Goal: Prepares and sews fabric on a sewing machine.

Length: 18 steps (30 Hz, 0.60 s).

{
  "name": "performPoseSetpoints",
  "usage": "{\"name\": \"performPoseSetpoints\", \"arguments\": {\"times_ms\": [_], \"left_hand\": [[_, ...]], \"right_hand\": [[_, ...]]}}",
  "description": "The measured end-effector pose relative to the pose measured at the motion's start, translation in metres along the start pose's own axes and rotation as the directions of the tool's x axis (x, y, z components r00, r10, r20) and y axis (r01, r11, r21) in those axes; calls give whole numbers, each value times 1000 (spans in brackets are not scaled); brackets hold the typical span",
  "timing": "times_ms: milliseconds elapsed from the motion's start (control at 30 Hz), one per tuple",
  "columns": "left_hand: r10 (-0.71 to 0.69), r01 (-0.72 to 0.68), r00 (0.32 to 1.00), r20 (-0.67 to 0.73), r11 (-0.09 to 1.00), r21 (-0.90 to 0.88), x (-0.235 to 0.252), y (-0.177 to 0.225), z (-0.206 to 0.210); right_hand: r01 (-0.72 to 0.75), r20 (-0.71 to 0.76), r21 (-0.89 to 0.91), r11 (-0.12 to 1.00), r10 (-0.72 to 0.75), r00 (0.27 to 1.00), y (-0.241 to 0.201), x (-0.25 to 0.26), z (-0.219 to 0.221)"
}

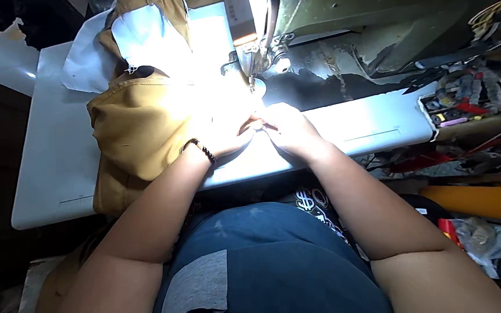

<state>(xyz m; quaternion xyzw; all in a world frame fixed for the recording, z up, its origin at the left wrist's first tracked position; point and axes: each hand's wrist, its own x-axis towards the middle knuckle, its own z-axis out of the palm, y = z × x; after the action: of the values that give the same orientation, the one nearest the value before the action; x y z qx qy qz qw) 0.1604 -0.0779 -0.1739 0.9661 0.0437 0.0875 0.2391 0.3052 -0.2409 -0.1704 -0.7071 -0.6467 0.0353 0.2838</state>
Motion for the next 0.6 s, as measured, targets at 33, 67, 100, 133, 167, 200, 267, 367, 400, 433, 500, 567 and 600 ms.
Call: {"name": "performPoseSetpoints", "arguments": {"times_ms": [33,67,100,133,167,200,267,367,400,433,500,567,600], "left_hand": [[-9,9,1000,6,1000,19,6,-6,-3],[-21,21,1000,14,999,40,11,-10,-5],[-32,31,999,15,997,66,16,-14,-7],[-53,52,998,18,995,84,19,-18,-8],[-79,77,997,16,993,95,21,-18,-8],[-101,100,995,6,990,104,23,-18,-8],[-111,112,994,-18,986,120,23,-17,-6],[-69,85,991,-118,987,134,19,-11,-4],[-92,109,985,-149,988,112,18,-10,-4],[-119,136,978,-171,987,90,18,-9,-5],[-155,175,964,-217,981,77,21,-4,-10],[-158,186,958,-239,977,102,24,2,-16],[-156,187,959,-234,976,114,24,5,-19]], "right_hand": [[5,-2,-5,1000,-5,1000,4,7,1],[15,-23,-12,1000,-15,1000,8,13,2],[20,-45,-11,1000,-20,999,10,19,4],[22,-69,-4,1000,-22,997,13,23,6],[29,-108,-3,1000,-30,994,15,26,9],[35,-146,5,999,-33,989,16,28,12],[10,-156,35,999,-5,988,16,27,13],[-78,-142,140,987,98,985,14,23,9],[-138,-123,194,971,163,979,13,24,5],[-213,-94,265,940,245,965,10,26,1],[-353,-8,470,809,404,915,2,35,-5],[-439,104,678,590,514,851,-8,47,-9],[-436,154,768,469,526,837,-13,51,-9]]}}
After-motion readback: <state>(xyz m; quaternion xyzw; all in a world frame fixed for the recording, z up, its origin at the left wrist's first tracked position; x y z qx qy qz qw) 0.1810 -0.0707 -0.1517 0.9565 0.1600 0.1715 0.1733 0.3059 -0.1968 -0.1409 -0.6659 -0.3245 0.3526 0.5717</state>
